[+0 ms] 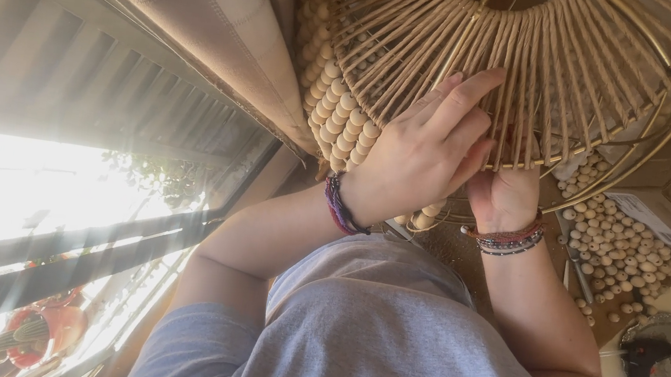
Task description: Attaching strings of wooden beads to a wire frame to create a decorative lampshade.
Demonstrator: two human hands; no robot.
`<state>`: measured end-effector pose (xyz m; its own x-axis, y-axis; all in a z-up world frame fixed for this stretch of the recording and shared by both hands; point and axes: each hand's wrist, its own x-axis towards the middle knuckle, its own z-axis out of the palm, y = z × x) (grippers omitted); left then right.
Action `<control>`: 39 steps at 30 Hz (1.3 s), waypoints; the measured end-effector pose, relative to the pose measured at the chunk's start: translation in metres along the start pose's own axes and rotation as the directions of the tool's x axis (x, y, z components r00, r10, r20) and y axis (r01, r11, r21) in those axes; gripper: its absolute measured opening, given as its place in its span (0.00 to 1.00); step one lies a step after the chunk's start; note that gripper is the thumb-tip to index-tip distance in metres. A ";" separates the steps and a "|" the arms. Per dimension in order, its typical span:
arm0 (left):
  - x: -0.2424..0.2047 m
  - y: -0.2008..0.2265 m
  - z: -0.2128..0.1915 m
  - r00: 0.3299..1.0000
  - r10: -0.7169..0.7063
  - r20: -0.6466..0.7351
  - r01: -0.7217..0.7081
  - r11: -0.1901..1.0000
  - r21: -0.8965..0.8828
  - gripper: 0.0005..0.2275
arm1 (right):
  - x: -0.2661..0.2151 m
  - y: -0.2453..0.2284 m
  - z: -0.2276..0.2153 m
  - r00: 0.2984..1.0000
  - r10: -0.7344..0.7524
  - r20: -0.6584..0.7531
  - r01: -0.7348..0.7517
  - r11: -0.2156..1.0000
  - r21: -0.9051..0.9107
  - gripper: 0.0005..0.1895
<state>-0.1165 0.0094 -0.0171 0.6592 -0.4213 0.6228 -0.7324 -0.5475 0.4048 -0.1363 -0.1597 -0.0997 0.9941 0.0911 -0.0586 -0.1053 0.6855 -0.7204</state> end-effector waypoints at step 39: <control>0.007 -0.050 -0.010 0.933 0.357 0.042 -0.252 0.735 -0.629 0.11 | -0.011 0.001 -0.027 0.965 0.239 0.107 -0.242 0.970 0.010 0.06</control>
<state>-0.0771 0.0413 -0.0261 0.3613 -0.6190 0.6973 -0.8120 0.1588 0.5616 -0.1468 -0.1796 -0.1180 0.9314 0.3292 -0.1553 -0.3429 0.6504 -0.6778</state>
